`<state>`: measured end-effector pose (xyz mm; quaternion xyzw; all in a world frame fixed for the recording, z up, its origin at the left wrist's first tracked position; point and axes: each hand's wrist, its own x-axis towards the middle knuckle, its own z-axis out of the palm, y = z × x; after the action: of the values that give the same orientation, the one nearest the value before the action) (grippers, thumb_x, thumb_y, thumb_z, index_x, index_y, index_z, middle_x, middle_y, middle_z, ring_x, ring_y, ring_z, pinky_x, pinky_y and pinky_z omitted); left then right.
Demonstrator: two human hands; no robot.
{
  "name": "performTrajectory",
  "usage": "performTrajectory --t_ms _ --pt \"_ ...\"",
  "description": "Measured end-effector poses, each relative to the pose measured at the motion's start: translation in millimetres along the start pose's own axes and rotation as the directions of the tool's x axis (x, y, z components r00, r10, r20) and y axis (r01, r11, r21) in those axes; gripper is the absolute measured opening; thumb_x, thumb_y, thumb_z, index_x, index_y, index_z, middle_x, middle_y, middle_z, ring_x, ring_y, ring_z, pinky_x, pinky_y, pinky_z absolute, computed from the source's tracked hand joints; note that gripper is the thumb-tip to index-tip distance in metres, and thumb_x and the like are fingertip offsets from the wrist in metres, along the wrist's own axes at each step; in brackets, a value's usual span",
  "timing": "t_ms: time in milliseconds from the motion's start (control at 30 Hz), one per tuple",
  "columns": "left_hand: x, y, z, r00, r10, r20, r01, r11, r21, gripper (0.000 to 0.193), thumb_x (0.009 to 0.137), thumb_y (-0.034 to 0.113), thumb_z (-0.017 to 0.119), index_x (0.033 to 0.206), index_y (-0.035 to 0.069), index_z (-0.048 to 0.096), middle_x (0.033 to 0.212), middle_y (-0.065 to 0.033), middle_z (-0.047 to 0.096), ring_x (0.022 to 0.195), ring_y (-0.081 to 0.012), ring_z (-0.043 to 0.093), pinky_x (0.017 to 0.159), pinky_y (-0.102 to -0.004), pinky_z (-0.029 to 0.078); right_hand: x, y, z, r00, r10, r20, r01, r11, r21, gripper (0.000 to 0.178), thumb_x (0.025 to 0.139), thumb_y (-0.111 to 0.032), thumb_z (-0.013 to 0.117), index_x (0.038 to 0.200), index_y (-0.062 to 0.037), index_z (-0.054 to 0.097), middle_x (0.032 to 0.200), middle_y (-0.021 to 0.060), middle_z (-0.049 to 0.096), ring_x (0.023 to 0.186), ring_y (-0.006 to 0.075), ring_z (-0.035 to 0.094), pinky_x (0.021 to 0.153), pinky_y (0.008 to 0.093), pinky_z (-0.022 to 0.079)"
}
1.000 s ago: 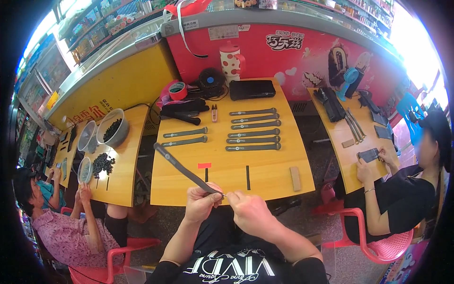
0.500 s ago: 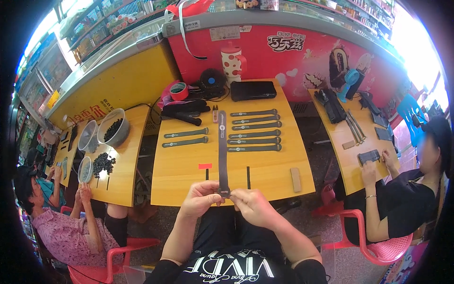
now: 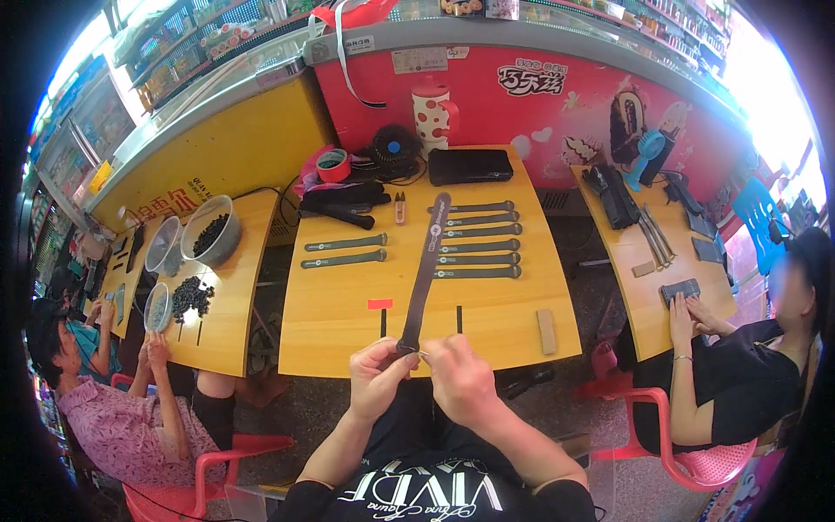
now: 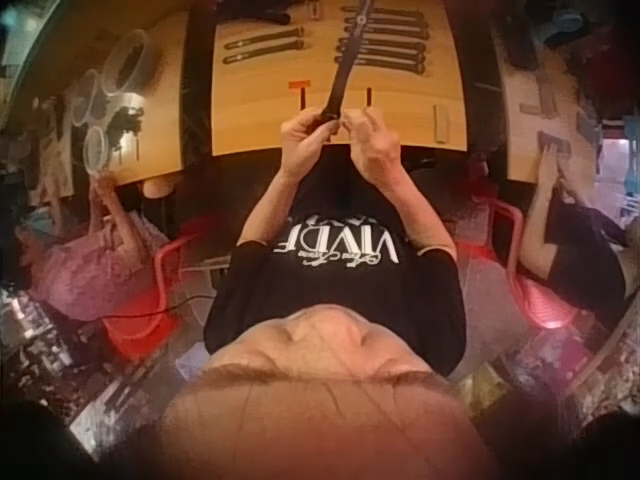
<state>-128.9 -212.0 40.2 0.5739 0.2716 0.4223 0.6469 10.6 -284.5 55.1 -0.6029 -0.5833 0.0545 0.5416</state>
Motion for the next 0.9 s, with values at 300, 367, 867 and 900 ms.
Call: performTrajectory --t_ms 300,367,867,900 --pt "-5 3 6 0.991 0.13 -0.013 -0.126 0.975 0.183 0.009 0.09 -0.003 0.068 0.098 -0.006 0.068 0.087 -0.0084 0.065 0.079 -0.0126 0.067 0.071 -0.0243 0.053 -3 2 -8 0.913 -0.292 0.285 0.378 0.869 -0.32 0.051 0.071 0.0 0.064 0.121 0.0061 0.061 0.086 0.0118 0.059 0.068 0.0262 0.064 0.057 0.0341 0.052" --pt "-6 3 6 0.991 0.134 -0.013 -0.129 0.973 0.194 0.009 0.089 -0.003 0.068 0.098 -0.006 0.068 0.088 -0.0084 0.066 0.08 -0.0123 0.067 0.071 -0.024 0.053 -3 1 -7 0.928 -0.288 0.237 0.345 0.904 -0.251 0.054 0.067 0.008 0.063 0.12 0.0076 0.061 0.082 0.0128 0.057 0.064 0.0275 0.061 0.055 0.0354 0.05" --pt "-7 2 16 0.953 0.282 -0.113 -0.227 0.909 0.35 0.004 0.088 -0.004 0.068 0.091 -0.006 0.067 0.078 -0.005 0.063 0.068 -0.0076 0.059 0.059 -0.0219 0.046 -6 -7 -3 0.896 -0.297 0.331 0.425 0.791 -0.44 0.043 0.079 -0.004 0.061 0.117 0.0146 0.059 0.083 0.0151 0.059 0.068 0.0258 0.064 0.059 0.0326 0.053" --pt "-7 1 17 0.941 0.309 -0.141 -0.237 0.894 0.38 0.004 0.088 -0.004 0.068 0.089 -0.006 0.066 0.075 -0.0056 0.062 0.065 -0.0079 0.058 0.057 -0.0227 0.045 -7 -7 -2 0.896 -0.297 0.331 0.425 0.79 -0.441 0.043 0.079 -0.004 0.061 0.117 0.0146 0.059 0.083 0.0151 0.059 0.068 0.0258 0.064 0.059 0.0326 0.053"
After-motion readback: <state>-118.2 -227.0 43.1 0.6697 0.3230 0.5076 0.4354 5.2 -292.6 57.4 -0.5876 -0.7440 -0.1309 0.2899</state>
